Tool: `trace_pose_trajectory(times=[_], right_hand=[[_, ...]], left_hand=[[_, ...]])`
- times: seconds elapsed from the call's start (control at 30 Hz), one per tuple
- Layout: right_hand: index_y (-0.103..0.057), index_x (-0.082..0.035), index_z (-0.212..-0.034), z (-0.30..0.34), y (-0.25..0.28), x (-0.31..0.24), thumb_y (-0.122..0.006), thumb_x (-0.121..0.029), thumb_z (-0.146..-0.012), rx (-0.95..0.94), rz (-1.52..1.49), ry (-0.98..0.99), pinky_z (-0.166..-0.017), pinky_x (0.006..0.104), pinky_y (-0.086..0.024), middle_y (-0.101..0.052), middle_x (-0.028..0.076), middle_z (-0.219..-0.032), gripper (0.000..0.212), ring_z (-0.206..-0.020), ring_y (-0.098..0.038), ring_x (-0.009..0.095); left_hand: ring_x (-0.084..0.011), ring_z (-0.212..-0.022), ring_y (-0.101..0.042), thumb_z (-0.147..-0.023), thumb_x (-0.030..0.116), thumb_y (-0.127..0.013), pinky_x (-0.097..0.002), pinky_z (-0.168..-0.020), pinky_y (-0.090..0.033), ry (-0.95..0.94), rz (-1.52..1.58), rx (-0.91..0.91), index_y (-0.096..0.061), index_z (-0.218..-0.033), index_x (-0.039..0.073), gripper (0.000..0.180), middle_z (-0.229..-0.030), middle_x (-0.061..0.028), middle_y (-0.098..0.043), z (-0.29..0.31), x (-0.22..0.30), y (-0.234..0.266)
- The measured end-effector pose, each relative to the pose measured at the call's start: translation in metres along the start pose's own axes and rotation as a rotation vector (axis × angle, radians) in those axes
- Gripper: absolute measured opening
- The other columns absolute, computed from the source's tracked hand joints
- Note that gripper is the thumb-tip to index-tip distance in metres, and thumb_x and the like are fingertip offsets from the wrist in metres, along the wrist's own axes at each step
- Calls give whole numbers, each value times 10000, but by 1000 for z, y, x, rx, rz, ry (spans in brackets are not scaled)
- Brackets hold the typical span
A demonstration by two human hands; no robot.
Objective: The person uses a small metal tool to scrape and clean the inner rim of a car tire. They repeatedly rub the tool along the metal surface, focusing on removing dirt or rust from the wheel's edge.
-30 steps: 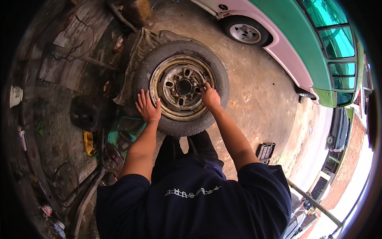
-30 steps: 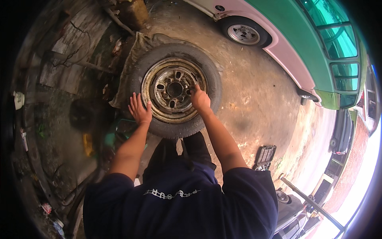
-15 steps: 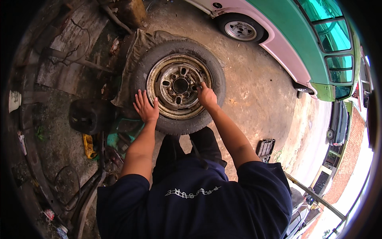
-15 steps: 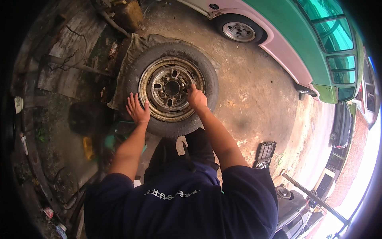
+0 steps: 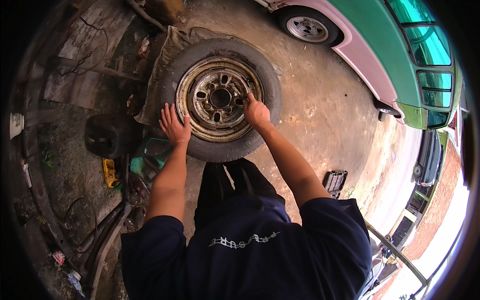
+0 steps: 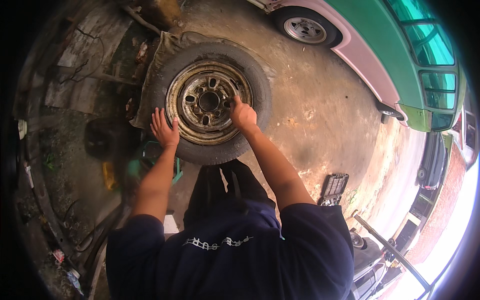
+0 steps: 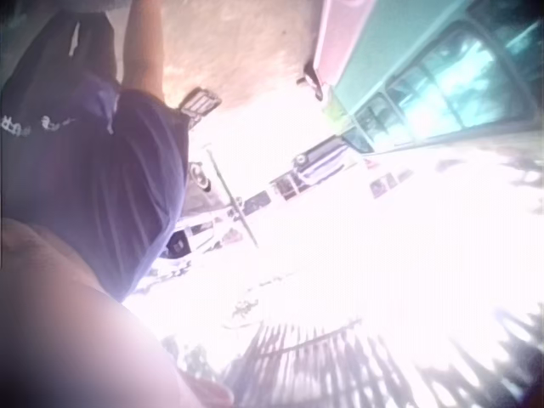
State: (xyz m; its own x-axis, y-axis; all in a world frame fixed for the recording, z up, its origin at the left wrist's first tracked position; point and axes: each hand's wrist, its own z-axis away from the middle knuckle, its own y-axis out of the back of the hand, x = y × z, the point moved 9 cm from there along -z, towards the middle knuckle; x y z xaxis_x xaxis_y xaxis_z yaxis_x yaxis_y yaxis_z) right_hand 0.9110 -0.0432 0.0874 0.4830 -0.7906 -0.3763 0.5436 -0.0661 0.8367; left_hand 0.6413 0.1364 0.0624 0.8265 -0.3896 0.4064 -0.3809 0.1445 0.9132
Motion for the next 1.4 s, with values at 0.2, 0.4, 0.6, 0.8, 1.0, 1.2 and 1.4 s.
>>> trace_pose_trajectory(times=[0.2, 0.4, 0.6, 0.8, 1.0, 1.2, 1.4], right_hand=[[-528, -120, -1170, 12, 8, 21, -508, -323, -982, -5, -61, -24, -767, 543, -530, -689, 262, -913, 277, -890, -666, 454], [-529, -117, -1185, -8, 0, 14, -524, -333, -977, -28, -76, 72, -779, 554, -521, -679, 278, -925, 300, -901, -656, 466], [-547, -123, -1191, 0, -4, 19, -535, -325, -969, -21, -124, 13, -792, 564, -513, -679, 282, -923, 301, -907, -651, 478], [-574, -129, -1174, -7, 12, 21, -567, -294, -950, 23, -207, 9, -797, 558, -513, -675, 295, -912, 279, -909, -646, 482], [-568, -123, -1180, -13, 4, 4, -569, -281, -949, 23, -134, 143, -755, 551, -527, -671, 305, -890, 280, -869, -654, 482], [-602, -110, -1179, 4, 4, 25, -580, -284, -945, -14, -197, 46, -803, 547, -516, -676, 288, -887, 292, -922, -645, 478], [-616, -112, -1181, -5, 4, 10, -593, -293, -939, 74, -254, 38, -814, 538, -517, -682, 277, -926, 303, -932, -648, 468]], left_hand=[[-281, -1482, -226, -918, 503, -554, -545, -1191, -146, -9, 3, 26, -409, -1470, 159, 666, -1598, -38, -284, 1, 2, 3], [-269, -1488, -208, -925, 508, -543, -537, -1201, -132, 8, -4, -5, -399, -1481, 166, 669, -1602, -31, -270, 1, 0, 1], [-268, -1490, -202, -921, 514, -541, -535, -1202, -128, 21, -33, -25, -391, -1488, 168, 681, -1606, -30, -261, 1, -2, -1], [-262, -1493, -196, -916, 528, -542, -530, -1203, -124, 27, -45, -29, -387, -1491, 169, 696, -1609, -27, -256, 1, -3, -2], [-263, -1493, -194, -910, 516, -555, -527, -1204, -124, 21, -46, -18, -381, -1495, 172, 700, -1610, -26, -254, 2, -2, -3], [-273, -1490, -203, -908, 505, -563, -528, -1202, -128, 18, -51, -18, -384, -1489, 170, 694, -1606, -31, -263, 0, 0, -1], [-274, -1489, -206, -909, 513, -557, -529, -1201, -129, 17, -26, -24, -390, -1486, 168, 692, -1604, -33, -267, 3, -2, 0]])
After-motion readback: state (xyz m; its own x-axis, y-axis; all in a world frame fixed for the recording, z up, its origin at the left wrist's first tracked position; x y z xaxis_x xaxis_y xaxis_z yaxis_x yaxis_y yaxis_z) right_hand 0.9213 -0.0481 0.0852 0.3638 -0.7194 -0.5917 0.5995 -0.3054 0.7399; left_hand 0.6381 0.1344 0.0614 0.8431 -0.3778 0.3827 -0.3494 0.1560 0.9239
